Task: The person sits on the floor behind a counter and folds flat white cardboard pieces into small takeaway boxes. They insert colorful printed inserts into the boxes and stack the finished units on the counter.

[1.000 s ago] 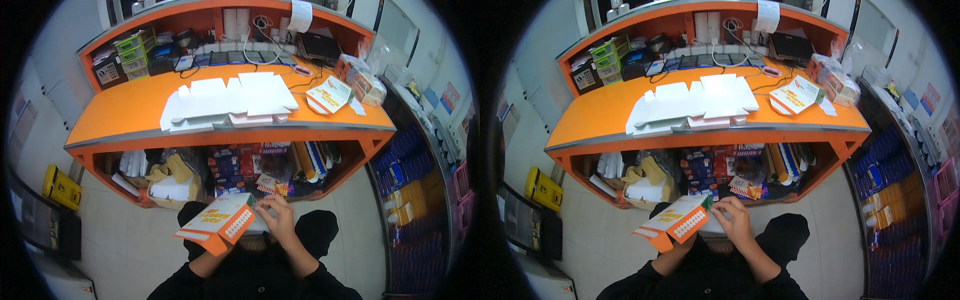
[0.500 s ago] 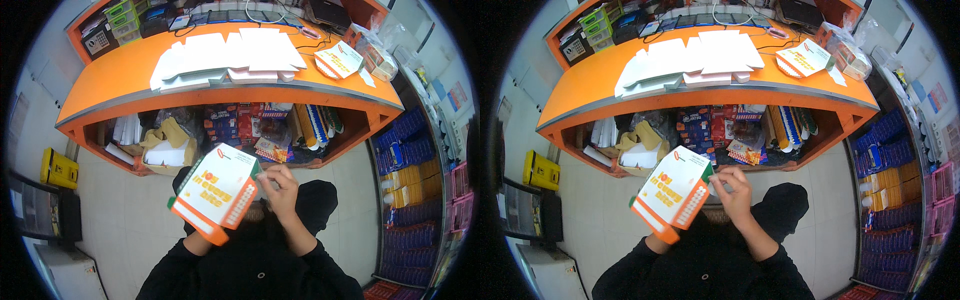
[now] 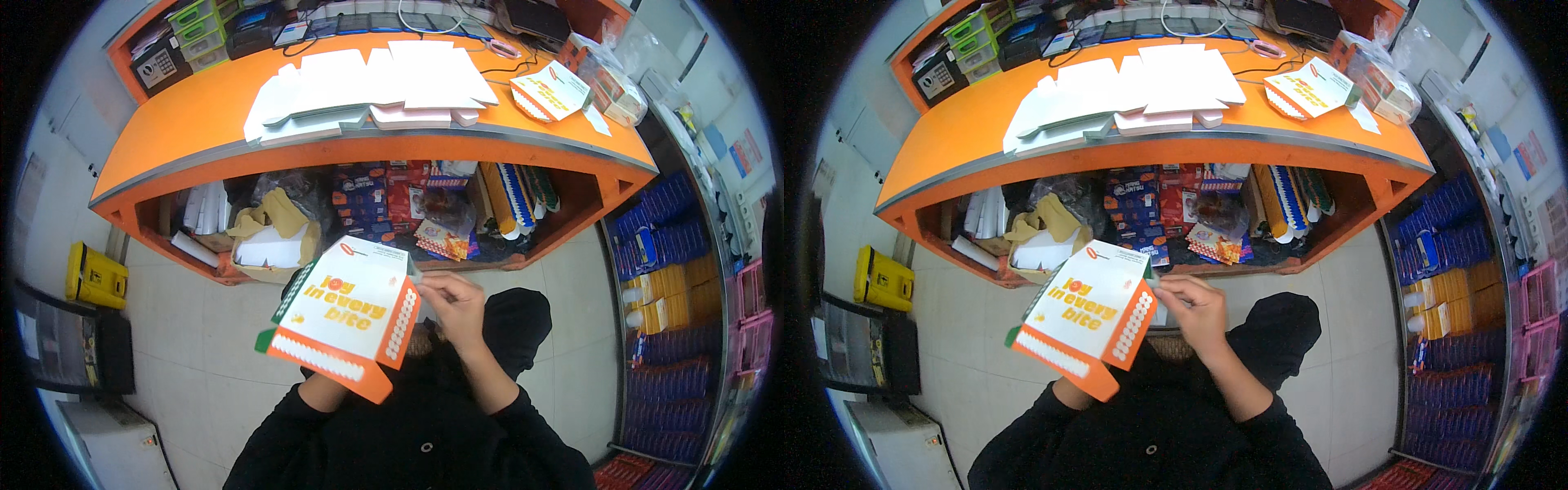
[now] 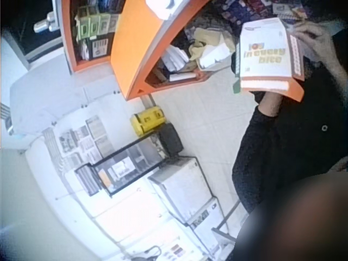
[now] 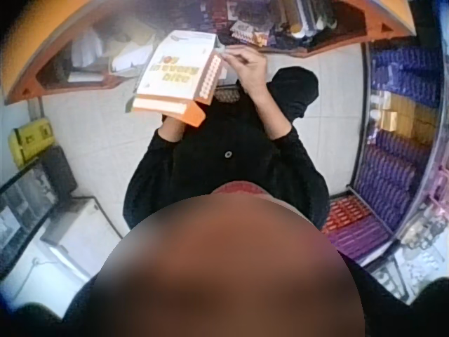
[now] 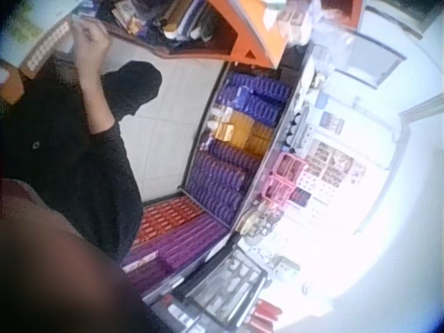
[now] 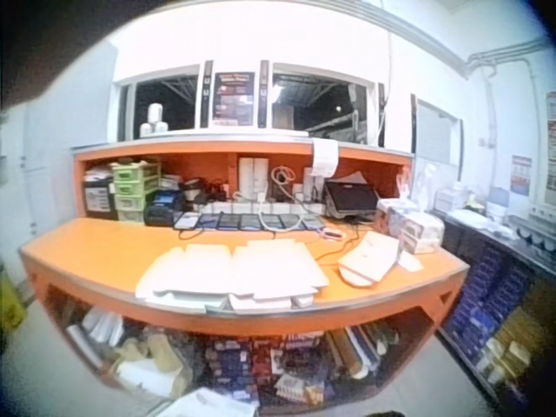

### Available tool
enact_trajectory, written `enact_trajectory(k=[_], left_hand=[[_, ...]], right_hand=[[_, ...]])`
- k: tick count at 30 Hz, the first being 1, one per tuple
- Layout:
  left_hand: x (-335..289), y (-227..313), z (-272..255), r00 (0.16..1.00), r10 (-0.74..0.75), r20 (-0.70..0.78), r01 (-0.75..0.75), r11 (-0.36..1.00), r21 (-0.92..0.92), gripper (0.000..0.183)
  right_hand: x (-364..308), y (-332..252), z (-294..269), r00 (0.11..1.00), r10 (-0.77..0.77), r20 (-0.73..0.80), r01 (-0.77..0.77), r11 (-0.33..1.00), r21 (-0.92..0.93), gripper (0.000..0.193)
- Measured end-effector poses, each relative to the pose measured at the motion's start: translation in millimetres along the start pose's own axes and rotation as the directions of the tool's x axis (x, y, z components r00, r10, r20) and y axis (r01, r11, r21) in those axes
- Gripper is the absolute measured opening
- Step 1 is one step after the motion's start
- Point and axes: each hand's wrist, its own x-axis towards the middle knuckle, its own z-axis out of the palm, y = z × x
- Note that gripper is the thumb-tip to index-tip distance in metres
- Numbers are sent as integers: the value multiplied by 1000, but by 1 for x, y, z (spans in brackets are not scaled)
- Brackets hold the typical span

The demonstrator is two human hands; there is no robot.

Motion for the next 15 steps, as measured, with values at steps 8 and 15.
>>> enact_trajectory(k=[8, 15], left_hand=[[-3, -12, 0, 968, -251, 24, 187, 652, -735, 62], [16, -33, 33, 974, 227, -16, -195, 869, 456, 64]], right_hand=[[0, 10, 3, 937, -261, 231, 347, 768, -538, 59], [-6, 46, 11, 990, 125, -60, -104, 957, 271, 47]])
